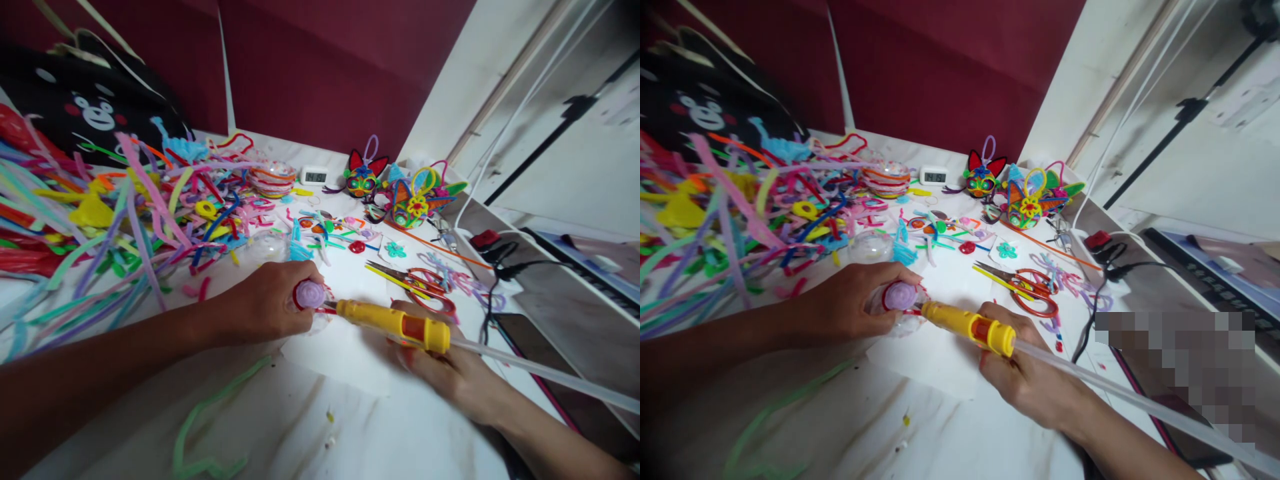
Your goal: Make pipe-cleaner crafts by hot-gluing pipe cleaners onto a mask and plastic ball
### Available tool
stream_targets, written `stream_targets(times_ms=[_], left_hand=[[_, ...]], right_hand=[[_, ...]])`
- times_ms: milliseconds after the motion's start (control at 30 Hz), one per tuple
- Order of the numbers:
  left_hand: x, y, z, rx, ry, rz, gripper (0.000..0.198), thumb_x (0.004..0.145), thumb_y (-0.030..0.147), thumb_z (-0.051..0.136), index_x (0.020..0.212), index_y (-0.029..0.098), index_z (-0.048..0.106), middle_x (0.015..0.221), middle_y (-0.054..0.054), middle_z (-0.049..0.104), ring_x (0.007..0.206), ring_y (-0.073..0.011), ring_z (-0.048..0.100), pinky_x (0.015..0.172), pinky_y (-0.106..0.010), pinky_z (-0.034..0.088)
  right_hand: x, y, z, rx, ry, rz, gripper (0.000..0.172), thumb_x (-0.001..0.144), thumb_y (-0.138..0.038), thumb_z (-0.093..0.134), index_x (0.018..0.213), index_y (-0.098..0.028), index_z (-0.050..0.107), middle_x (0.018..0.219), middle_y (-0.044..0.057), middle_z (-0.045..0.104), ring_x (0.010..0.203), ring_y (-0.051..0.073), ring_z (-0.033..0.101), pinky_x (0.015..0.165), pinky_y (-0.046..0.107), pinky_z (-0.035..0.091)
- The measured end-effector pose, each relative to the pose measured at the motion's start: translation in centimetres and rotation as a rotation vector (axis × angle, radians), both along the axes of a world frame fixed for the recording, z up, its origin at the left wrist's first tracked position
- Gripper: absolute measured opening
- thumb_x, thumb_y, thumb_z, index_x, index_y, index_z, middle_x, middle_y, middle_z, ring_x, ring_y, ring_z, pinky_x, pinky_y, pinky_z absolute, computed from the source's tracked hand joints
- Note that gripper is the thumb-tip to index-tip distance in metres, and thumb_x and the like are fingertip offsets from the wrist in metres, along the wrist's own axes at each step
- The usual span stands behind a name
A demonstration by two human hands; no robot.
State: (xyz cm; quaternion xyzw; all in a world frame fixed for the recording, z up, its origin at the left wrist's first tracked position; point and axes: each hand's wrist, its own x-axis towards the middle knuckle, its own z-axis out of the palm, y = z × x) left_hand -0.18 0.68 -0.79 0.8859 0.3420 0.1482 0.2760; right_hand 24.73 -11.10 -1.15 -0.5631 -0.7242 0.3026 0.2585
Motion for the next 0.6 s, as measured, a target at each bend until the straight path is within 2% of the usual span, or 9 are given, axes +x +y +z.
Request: stream_targets(times_ms=[267, 600], left_hand=[[-0.08, 0.15, -0.36, 0.012, -0.010, 0.005, 0.034, 0.069, 0.024, 0.058, 0.103, 0.021, 0.061, 0.082, 0.003, 0.065, 0.060, -0.0114, 0.055, 0.054, -0.022, 0.037], [0.08, 0.02, 0.08, 0.008, -0.010, 0.009, 0.034, 0.069, 0.024, 0.058, 0.103, 0.019, 0.061, 0.090, 0.001, 0.068, 0.064, -0.0119, 0.057, 0.056, -0.022, 0.040]], right_hand=[[0.24, 0.24, -0.37, 0.023, 0.016, -0.009, 0.006, 0.080, -0.017, 0.046, 0.079, -0.022, 0.046, 0.076, -0.001, 0.054, 0.066, 0.016, 0.053, 0.059, 0.029, 0.041], [-0.32, 0.08, 0.34, 0.006, 0.037, 0.054, 0.008, 0.080, -0.014, 0.046, 0.081, -0.022, 0.047, 0.074, -0.002, 0.051, 0.061, 0.013, 0.049, 0.055, 0.027, 0.038]])
